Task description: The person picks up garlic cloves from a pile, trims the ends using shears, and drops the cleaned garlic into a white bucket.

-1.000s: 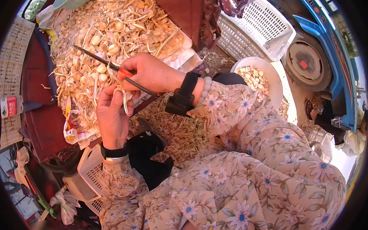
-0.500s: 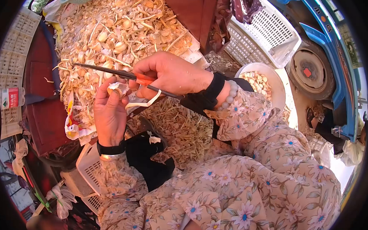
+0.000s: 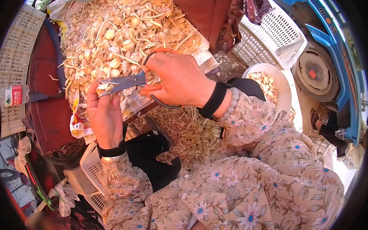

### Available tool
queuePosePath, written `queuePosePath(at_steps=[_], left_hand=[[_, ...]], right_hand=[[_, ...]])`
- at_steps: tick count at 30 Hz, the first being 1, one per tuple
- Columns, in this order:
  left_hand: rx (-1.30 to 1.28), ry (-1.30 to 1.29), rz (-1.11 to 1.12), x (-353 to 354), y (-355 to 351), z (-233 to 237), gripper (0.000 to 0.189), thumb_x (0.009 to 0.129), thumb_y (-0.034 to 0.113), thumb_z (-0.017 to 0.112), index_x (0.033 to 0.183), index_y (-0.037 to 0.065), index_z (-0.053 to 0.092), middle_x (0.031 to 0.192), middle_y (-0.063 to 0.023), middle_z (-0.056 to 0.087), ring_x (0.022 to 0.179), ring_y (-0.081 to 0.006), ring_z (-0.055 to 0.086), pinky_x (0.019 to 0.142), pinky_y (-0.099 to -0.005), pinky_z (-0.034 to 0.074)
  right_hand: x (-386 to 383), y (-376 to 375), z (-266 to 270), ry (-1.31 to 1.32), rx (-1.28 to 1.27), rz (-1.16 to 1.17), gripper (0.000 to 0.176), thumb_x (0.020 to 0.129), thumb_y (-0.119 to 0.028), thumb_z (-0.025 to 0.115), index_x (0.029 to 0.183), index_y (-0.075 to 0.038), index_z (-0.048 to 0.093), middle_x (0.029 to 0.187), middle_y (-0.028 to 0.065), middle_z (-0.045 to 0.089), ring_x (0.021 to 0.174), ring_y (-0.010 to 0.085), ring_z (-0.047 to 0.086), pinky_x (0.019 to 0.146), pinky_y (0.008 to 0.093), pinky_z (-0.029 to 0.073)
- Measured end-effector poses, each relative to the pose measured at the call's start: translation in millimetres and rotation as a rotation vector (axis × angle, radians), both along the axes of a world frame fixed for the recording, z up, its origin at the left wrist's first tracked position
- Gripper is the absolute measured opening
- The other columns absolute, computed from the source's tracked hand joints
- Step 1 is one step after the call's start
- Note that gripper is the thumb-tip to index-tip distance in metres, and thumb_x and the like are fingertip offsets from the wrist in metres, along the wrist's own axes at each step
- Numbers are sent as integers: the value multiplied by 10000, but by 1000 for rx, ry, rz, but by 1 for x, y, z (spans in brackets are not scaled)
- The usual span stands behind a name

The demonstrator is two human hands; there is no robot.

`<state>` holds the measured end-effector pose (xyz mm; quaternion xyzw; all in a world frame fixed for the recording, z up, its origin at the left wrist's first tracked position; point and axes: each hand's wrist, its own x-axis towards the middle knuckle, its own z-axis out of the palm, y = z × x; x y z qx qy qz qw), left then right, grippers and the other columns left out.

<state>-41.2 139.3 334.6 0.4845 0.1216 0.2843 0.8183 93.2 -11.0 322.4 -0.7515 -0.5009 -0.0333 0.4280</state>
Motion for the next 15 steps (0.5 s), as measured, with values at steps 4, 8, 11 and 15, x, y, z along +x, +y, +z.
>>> queuePosePath(at_steps=[4,8,11,15], left_hand=[[60,36,-14,-2,3,2,313,833,45,589,1135,23,511,1017,-45,562,841,-115,506,648,-237,400],[124,94,16,-6,3,5,297,828,46,598,1114,18,523,1008,-42,559,815,-104,497,614,-230,393],[132,125,79,-6,-1,9,287,827,45,600,1104,18,527,998,-43,558,781,-95,484,609,-230,393],[124,131,141,-8,-2,11,280,825,52,606,1092,24,528,997,-55,559,738,-92,476,604,-233,399]], right_hand=[[0,0,-1,25,-68,38,373,639,-294,753,797,-59,510,771,97,545,681,303,553,542,372,421],[-4,0,0,43,-62,40,384,655,-331,748,790,-48,527,712,100,553,580,291,554,498,362,417],[-7,-1,-1,51,-104,54,376,671,-349,742,767,-41,548,621,102,549,519,287,556,471,356,418],[-10,-1,2,92,-187,65,401,697,-425,696,727,-40,589,544,120,546,528,310,565,494,379,437]])
